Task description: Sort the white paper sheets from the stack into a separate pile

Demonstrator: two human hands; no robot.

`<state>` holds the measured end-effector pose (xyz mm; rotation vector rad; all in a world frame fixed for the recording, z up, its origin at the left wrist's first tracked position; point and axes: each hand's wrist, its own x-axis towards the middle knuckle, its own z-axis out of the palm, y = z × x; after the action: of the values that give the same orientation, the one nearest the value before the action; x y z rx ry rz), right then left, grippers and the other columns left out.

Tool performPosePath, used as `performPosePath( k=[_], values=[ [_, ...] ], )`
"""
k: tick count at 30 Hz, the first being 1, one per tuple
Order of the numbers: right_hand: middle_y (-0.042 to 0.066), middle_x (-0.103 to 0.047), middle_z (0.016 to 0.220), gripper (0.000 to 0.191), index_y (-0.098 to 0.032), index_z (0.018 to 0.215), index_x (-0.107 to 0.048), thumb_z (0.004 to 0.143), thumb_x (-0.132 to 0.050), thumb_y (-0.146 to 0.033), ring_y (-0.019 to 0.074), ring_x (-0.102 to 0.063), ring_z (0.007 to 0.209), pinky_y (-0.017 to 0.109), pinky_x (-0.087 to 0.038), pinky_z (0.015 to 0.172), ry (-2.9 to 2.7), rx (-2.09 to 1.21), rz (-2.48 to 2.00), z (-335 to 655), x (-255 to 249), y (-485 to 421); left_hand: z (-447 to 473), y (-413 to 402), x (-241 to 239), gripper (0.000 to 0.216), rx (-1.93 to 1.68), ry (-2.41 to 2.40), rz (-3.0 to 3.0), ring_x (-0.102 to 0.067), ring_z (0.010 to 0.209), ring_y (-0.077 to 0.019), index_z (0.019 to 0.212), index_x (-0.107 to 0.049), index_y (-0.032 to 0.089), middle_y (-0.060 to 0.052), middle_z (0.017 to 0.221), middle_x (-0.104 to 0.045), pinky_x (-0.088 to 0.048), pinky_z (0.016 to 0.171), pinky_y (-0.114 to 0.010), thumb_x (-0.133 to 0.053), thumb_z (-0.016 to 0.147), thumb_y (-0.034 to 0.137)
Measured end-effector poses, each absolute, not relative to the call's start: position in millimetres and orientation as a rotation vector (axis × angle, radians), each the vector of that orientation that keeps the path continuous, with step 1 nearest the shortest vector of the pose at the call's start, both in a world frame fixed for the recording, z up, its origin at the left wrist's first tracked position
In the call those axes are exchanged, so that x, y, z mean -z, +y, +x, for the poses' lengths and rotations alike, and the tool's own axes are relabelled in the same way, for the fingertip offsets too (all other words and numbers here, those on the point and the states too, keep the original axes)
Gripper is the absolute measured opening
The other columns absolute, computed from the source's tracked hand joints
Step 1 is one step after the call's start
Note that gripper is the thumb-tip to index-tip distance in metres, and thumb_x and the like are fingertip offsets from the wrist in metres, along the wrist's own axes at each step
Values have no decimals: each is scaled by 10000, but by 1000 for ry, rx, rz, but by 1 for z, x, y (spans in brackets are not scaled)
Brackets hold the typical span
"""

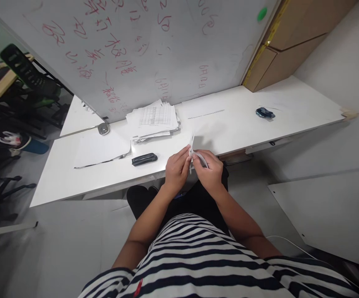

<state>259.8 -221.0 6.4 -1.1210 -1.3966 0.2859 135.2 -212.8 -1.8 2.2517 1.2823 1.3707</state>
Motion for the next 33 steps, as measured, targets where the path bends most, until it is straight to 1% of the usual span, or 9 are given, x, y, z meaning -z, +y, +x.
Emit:
performPosePath(
  k=[3, 8, 12, 16, 23, 28, 31, 33],
  values=[
    [57, -705, 839, 123, -197, 857, -696, 845, -573, -194, 182, -664, 795, 312, -538, 773, -1412, -242, -1104, 261, -6, -219, 134, -212, 3, 288, -1338, 1290, 2236, -600, 1166, -204, 1162, -644, 200, -91, 1236, -654, -500, 956, -381, -445, 964, 264],
    [28, -672, 774, 113, -185, 827, -676, 839, -571, -228, 161, -629, 706, 283, -514, 693, -1418, -435, -1154, 264, -10, -218, 133, -212, -2, 308, -1274, 1209, 2137, -582, 1193, -198, 1186, -637, 222, -73, 1250, -648, -491, 986, -384, -426, 971, 284],
    [20, -662, 762, 117, -184, 814, -672, 832, -581, -253, 161, -617, 703, 286, -502, 692, -1405, -517, -1167, 266, -11, -219, 132, -213, -6, 329, -1200, 1137, 2071, -562, 1217, -195, 1203, -630, 229, -69, 1273, -632, -471, 1021, -390, -398, 979, 293],
    [11, -658, 735, 138, -185, 788, -670, 834, -586, -285, 152, -596, 671, 281, -492, 655, -1386, -592, -1193, 268, -9, -219, 130, -213, -9, 335, -1137, 1090, 2072, -551, 1223, -188, 1221, -617, 218, -74, 1282, -623, -454, 1037, -383, -394, 979, 277],
    [2, -638, 705, 154, -184, 770, -662, 834, -591, -305, 147, -574, 648, 275, -479, 626, -1387, -601, -1214, 271, -6, -219, 130, -212, -10, 333, -1115, 1065, 2093, -542, 1230, -180, 1223, -609, 221, -74, 1290, -613, -449, 1038, -368, -387, 979, 269],
    [1, -622, 701, 110, -186, 773, -652, 827, -588, -257, 142, -564, 639, 274, -475, 628, -1413, -533, -1173, 270, -5, -218, 131, -212, -9, 320, -1102, 1087, 2154, -552, 1219, -184, 1196, -616, 210, -85, 1270, -624, -469, 1009, -366, -391, 976, 266],
    [5, -618, 700, 103, -186, 758, -641, 819, -581, -243, 146, -565, 639, 281, -479, 635, -1424, -509, -1172, 269, -5, -218, 132, -213, -6, 303, -1132, 1146, 2172, -581, 1180, -196, 1143, -642, 204, -89, 1222, -655, -490, 973, -379, -405, 970, 279],
    [4, -616, 693, 108, -189, 743, -635, 813, -578, -248, 149, -566, 639, 287, -482, 640, -1418, -498, -1193, 268, -4, -217, 133, -214, -5, 288, -1194, 1202, 2134, -619, 1114, -195, 1085, -667, 197, -89, 1145, -691, -506, 941, -373, -423, 962, 287]
  ],
)
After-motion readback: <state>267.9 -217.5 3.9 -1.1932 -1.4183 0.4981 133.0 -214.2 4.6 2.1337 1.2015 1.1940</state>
